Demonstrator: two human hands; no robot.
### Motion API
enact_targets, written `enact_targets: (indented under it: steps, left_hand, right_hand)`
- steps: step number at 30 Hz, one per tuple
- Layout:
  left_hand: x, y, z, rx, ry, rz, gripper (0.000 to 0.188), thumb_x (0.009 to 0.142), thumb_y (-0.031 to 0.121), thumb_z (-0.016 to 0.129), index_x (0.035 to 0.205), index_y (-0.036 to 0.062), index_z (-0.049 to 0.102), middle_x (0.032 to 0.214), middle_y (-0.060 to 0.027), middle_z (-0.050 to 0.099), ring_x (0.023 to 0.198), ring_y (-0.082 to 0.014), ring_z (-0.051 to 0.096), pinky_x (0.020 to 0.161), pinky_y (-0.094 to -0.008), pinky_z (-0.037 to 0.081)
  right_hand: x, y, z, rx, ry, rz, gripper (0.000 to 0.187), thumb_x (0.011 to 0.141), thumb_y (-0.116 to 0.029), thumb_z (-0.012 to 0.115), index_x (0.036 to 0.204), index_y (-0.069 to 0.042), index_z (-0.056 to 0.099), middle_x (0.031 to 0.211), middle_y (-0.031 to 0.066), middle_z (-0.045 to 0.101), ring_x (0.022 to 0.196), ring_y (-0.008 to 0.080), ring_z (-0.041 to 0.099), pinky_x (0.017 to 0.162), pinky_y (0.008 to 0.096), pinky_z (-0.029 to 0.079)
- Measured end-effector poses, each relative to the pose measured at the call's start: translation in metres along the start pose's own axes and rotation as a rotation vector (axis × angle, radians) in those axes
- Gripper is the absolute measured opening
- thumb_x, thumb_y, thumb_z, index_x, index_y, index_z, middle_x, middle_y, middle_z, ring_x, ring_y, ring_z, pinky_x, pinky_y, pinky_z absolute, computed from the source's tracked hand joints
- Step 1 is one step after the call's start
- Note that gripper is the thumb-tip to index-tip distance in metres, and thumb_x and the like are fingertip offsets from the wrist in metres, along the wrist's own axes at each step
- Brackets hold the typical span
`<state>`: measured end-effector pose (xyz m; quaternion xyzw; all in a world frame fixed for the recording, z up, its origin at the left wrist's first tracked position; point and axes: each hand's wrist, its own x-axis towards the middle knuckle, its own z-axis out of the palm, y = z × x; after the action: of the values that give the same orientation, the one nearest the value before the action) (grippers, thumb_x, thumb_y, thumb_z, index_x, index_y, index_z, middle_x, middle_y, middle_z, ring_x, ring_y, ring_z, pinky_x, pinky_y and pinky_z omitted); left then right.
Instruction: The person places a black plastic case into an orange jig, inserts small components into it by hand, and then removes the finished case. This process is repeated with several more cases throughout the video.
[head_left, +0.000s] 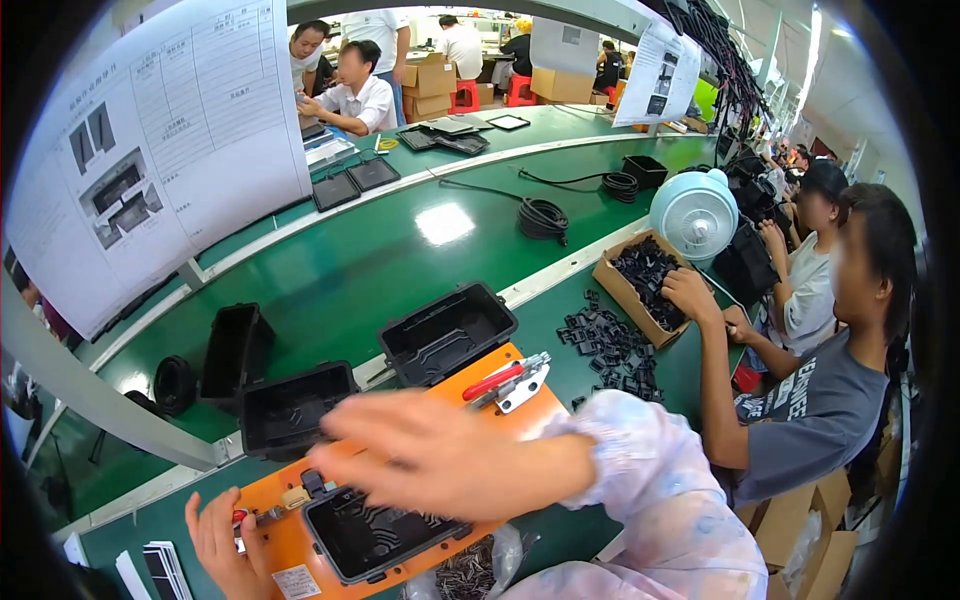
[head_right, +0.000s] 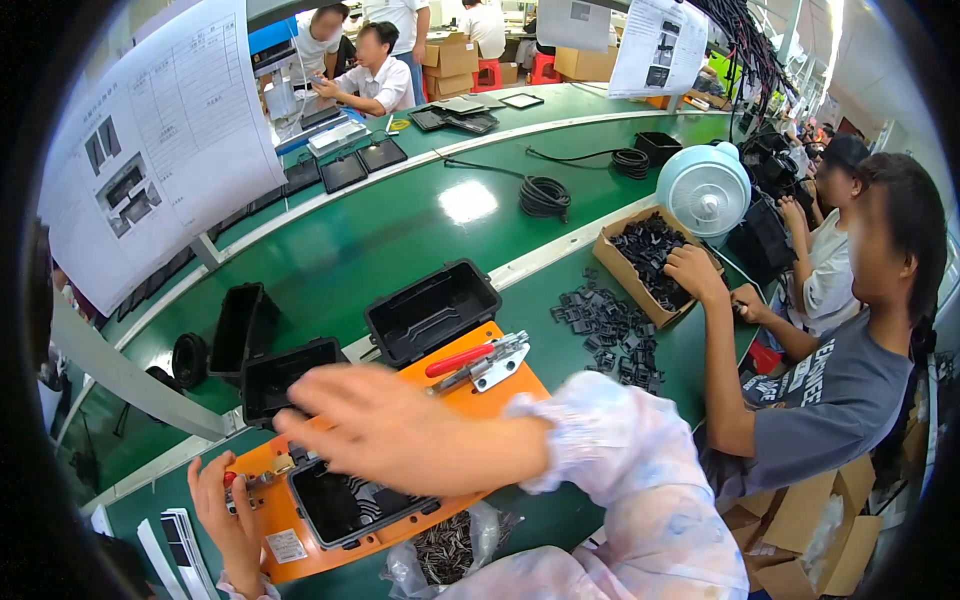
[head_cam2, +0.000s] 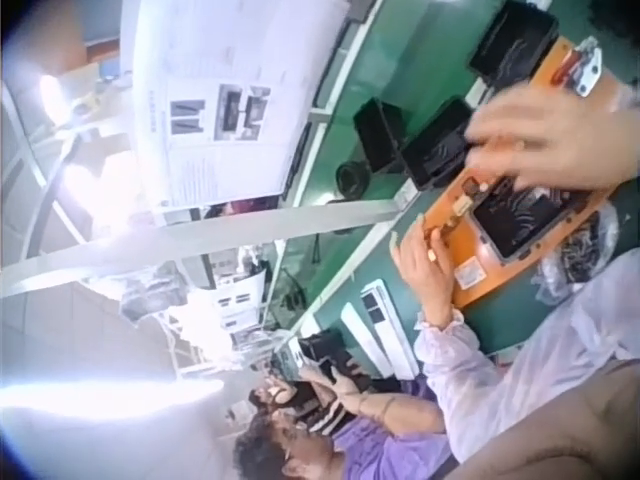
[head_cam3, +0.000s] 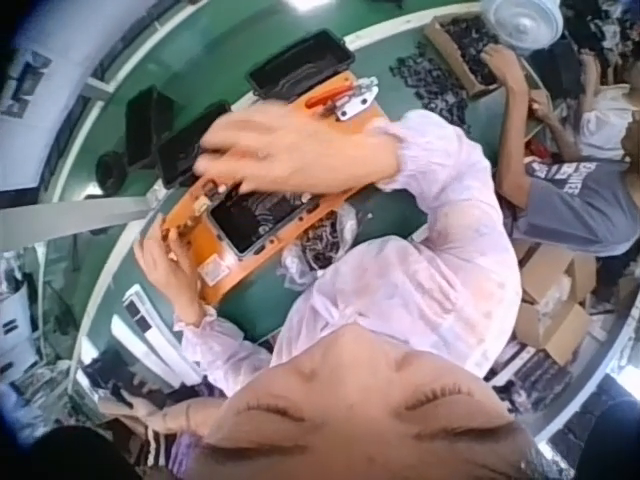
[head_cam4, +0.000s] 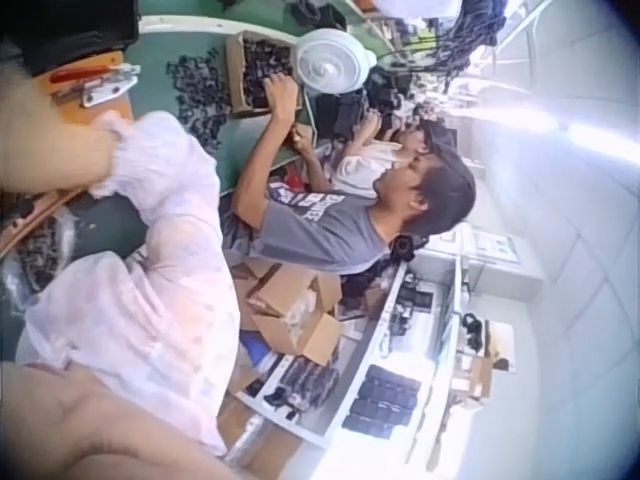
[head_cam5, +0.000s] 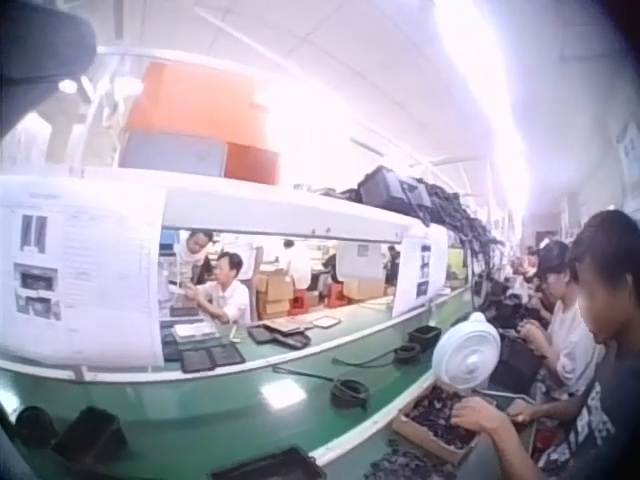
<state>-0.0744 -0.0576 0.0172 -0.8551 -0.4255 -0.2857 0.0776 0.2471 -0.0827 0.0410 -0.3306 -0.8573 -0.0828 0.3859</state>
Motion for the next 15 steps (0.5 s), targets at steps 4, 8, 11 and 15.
enact_targets:
  steps: [4,8,11,15]
  left_hand:
    - [-0.013,-0.004,0.008,-0.07,0.066,-0.125,0.015,0.101,0.001,0.053,0.113,-0.003,0.061,0.09,-0.0128,0.059,0.091,-0.0306,0.06,0.118,-0.0533,0.034]
    - [-0.014,-0.014,0.012,-0.312,0.279,-0.303,0.01,0.102,0.0,0.05,0.107,-0.0016,0.059,0.088,-0.0094,0.058,0.086,-0.0235,0.06,0.12,-0.049,0.033]
    - [-0.008,-0.012,0.004,-0.065,0.091,-0.052,0.01,0.099,-0.001,0.055,0.106,-0.0012,0.061,0.096,-0.0123,0.065,0.09,-0.0254,0.065,0.12,-0.0573,0.03]
    - [-0.001,0.0,-0.002,0.038,0.04,0.009,0.017,0.093,-0.004,0.059,0.109,-0.0012,0.062,0.099,-0.0139,0.067,0.094,-0.0298,0.067,0.118,-0.0646,0.031]
  right_hand:
    - [-0.03,0.031,-0.044,-0.214,-0.121,0.18,0.04,0.084,-0.02,0.077,0.121,-0.007,0.068,0.114,0.0101,0.066,0.104,0.0282,0.064,0.085,0.0401,0.053]
    - [-0.052,0.05,-0.042,-0.015,-0.292,0.28,0.017,0.09,-0.017,0.072,0.104,-0.006,0.069,0.093,0.0079,0.065,0.088,0.0273,0.064,0.076,0.04,0.051]
    - [-0.051,0.049,-0.035,0.056,-0.171,0.309,0.011,0.09,-0.014,0.069,0.094,-0.005,0.063,0.086,0.0088,0.063,0.082,0.0293,0.065,0.075,0.0387,0.051]
    - [-0.047,0.048,-0.036,-0.003,-0.233,0.274,0.014,0.09,-0.014,0.069,0.099,-0.004,0.064,0.088,0.0093,0.063,0.084,0.0296,0.064,0.075,0.0399,0.051]
